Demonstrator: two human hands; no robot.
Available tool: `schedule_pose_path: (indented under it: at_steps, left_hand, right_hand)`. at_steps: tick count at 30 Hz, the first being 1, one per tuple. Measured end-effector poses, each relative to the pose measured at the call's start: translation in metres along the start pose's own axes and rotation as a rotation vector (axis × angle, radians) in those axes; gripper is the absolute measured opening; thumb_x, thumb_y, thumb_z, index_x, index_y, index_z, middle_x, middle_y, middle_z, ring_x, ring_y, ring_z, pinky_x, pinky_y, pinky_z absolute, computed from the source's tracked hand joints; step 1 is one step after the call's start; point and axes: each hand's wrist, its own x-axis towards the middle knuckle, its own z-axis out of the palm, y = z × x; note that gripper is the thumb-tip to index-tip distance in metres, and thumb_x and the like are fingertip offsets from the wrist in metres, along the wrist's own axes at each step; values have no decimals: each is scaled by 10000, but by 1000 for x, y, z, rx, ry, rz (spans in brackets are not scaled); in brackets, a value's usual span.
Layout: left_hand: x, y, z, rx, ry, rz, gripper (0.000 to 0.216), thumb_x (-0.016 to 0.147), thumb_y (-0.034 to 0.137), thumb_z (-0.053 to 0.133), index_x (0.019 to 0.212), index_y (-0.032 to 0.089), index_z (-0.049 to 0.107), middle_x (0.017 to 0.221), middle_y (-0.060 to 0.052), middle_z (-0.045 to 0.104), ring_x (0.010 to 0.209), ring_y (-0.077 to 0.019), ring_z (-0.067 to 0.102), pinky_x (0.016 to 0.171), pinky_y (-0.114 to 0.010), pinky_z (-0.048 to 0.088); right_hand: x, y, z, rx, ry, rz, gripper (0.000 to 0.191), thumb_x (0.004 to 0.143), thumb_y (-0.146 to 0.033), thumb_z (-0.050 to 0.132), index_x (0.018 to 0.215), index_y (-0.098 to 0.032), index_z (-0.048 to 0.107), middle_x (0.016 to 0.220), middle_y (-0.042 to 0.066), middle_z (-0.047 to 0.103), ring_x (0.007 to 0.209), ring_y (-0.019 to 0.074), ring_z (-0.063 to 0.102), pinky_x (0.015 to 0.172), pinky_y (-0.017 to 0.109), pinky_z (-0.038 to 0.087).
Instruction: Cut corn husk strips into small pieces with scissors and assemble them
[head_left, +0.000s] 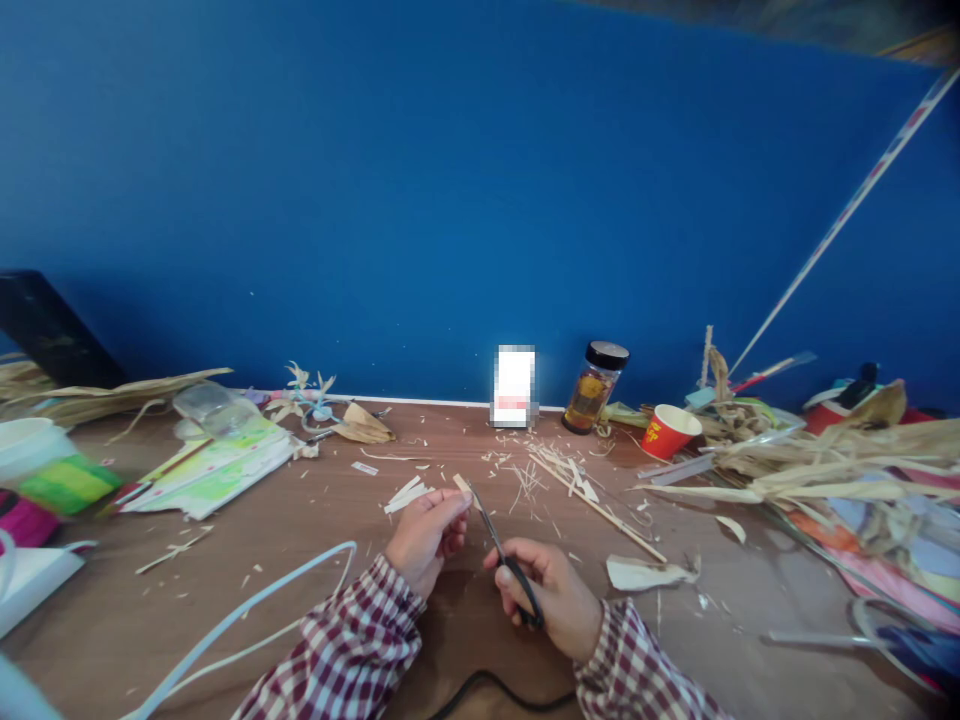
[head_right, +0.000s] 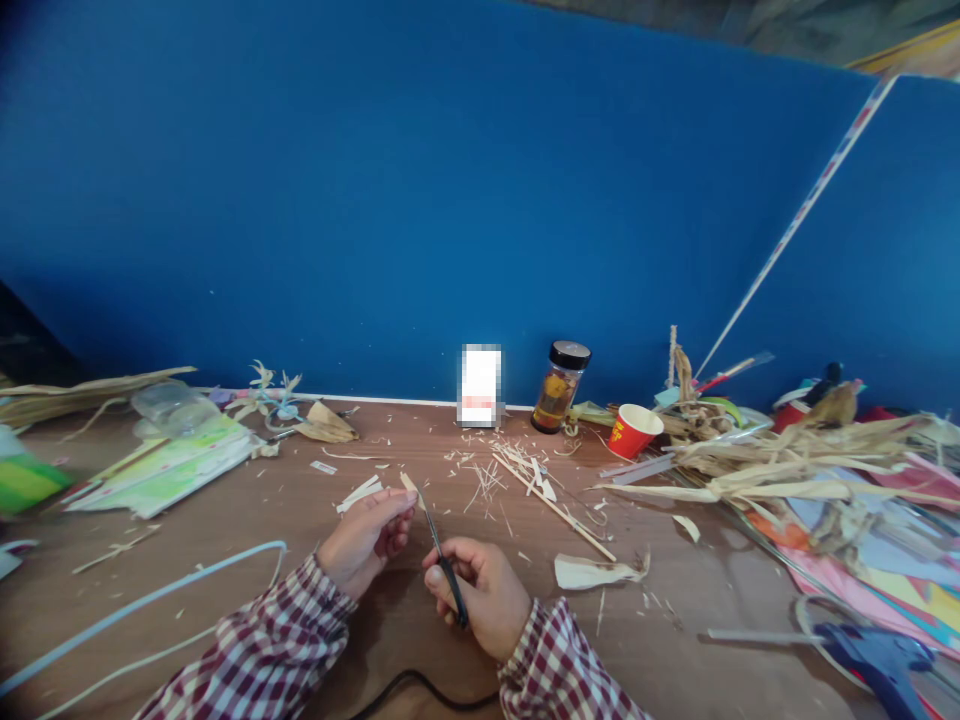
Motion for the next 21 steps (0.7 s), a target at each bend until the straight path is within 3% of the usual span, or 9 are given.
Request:
schedule_pose_path:
  at_steps: [21]
  left_hand:
    - [1, -1, -2, 23, 3, 9, 215, 592, 299, 689, 643, 147, 546, 513, 56, 497, 419, -36, 424, 395, -144, 343]
  right_hand:
    - [1, 3, -1, -12, 52, 29, 354, 725, -459, 587, 888, -145, 574, 515, -45, 512, 423, 63, 456, 407, 162, 359]
